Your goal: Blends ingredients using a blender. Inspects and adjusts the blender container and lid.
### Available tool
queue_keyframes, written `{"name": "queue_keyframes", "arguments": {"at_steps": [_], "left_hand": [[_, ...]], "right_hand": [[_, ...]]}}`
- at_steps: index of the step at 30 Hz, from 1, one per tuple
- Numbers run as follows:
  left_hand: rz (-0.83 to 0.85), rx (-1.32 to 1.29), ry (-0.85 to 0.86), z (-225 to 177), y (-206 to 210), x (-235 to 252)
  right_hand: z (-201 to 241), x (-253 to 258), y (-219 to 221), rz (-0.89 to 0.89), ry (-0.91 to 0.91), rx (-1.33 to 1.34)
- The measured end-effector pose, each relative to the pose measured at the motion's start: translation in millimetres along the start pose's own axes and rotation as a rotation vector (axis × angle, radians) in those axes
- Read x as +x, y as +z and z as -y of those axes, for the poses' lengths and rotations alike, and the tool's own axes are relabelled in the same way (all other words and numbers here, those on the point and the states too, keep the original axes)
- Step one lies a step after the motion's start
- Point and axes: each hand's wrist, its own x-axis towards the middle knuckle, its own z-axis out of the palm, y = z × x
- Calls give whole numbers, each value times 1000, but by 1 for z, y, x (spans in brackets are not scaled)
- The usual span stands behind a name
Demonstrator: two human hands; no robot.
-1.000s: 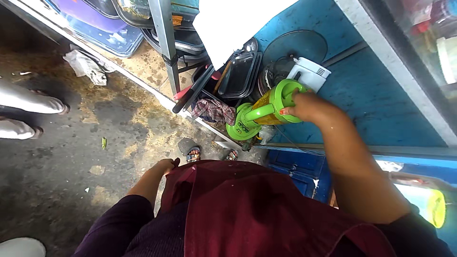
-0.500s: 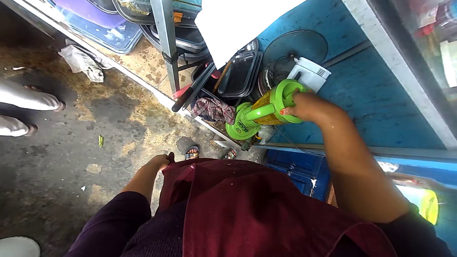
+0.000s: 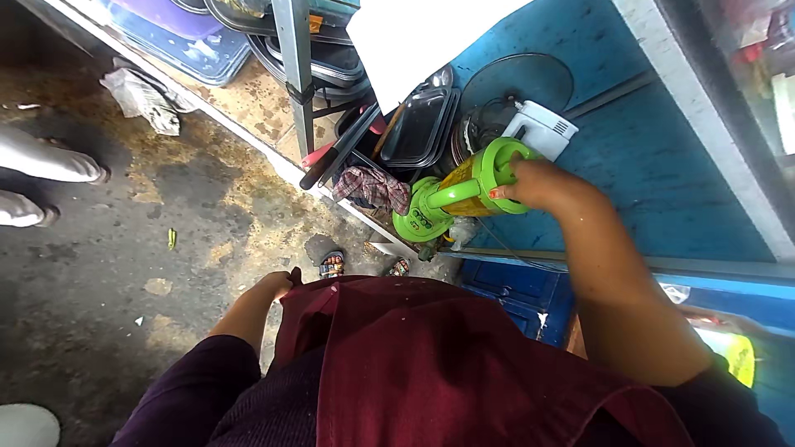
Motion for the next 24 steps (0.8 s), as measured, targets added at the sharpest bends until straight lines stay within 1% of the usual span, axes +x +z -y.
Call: {"name": "queue_keyframes", "arguments": {"at_steps": [10, 17, 24], "left_hand": [[-35, -25, 4, -5, -4, -4], [-27, 11, 9, -10, -8, -3], [-27, 8, 6, -5, -6, -3]], "right_hand": [[-3, 1, 3, -19, -6, 27], [-3, -3, 5, -34, 1, 31], [-5, -3, 9, -50, 8, 44]]}}
